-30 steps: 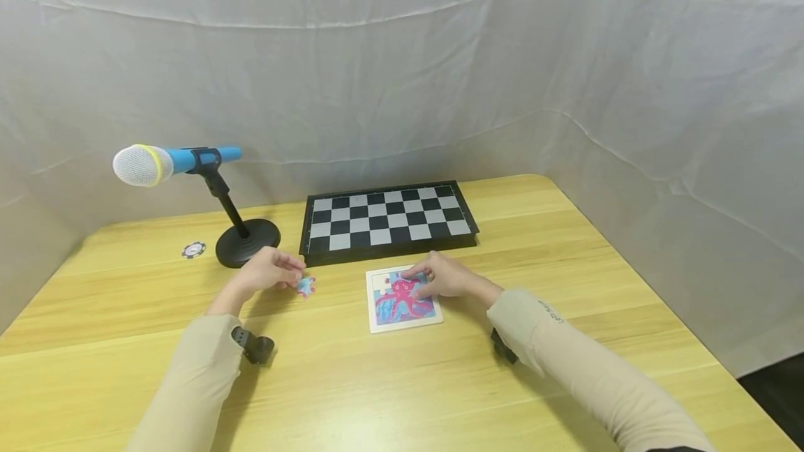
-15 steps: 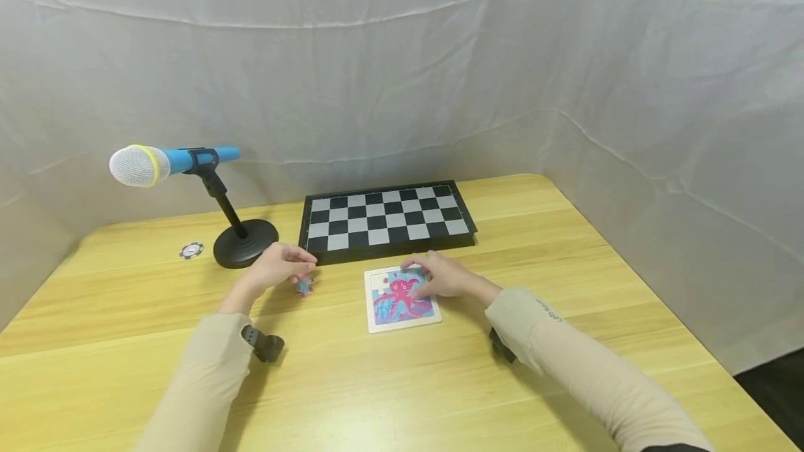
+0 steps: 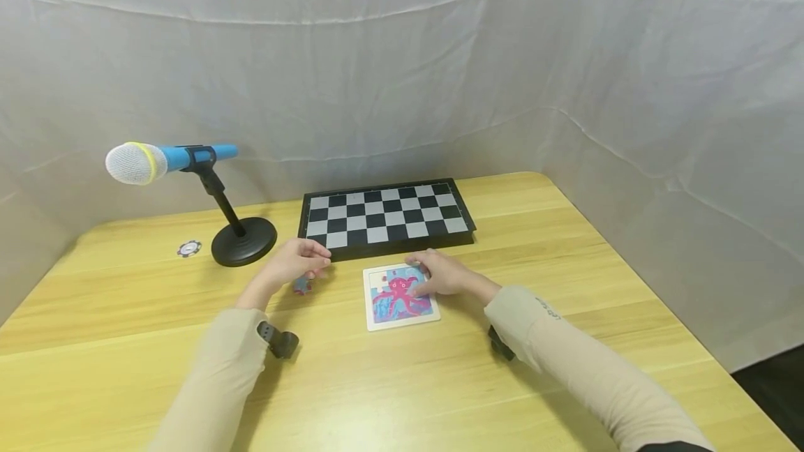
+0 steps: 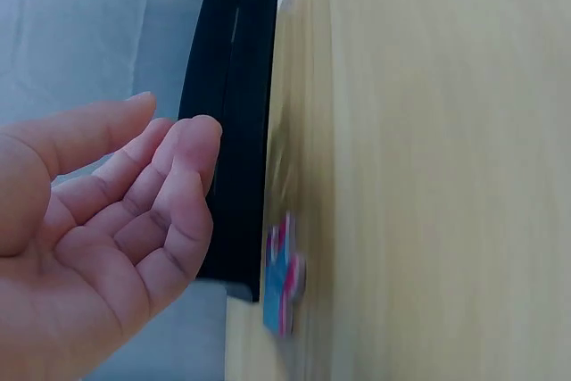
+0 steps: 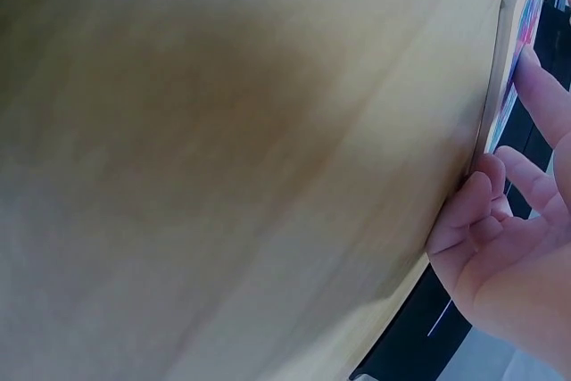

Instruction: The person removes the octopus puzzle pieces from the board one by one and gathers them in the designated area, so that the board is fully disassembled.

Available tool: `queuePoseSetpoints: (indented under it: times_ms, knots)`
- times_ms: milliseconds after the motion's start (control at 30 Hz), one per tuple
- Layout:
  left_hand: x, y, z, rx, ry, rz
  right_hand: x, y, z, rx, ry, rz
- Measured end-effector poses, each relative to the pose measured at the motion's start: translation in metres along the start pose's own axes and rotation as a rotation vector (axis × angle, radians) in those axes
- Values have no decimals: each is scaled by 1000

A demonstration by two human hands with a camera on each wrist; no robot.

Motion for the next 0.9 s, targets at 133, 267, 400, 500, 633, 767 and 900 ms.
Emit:
queuePoseSetpoints:
  times_ms: [133, 267, 400, 500, 633, 767, 900]
  knots:
    - [-4, -4, -8, 10, 18, -6, 1, 0, 0, 2, 8, -8]
    - [-7, -8, -15, 25, 6, -15, 1, 0, 0, 1, 2, -12]
    - [-12, -11, -23, 36, 4, -23, 1, 0, 0, 0, -9, -11]
    - [-17, -14, -29, 46, 1, -26, 1, 1, 0, -2, -15, -7]
    - [-24, -17, -39, 71, 1, -35, 1, 1, 1, 0, -18, -11]
    - [-28, -21, -48, 92, 0, -38, -1, 0, 1, 2, -19, -17]
    - [-27, -26, -55, 103, -9, -51, -1, -1, 0, 1, -15, -18]
Point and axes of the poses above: each hand's wrist, its own y-axis away from the middle knuckle, its own z-axis out of the back of the hand, x = y × z, the point moved 1 cm from there along -y, towards the middle knuckle, and after that the axes turned 11 degrees about -z, right-handed, at the moved point
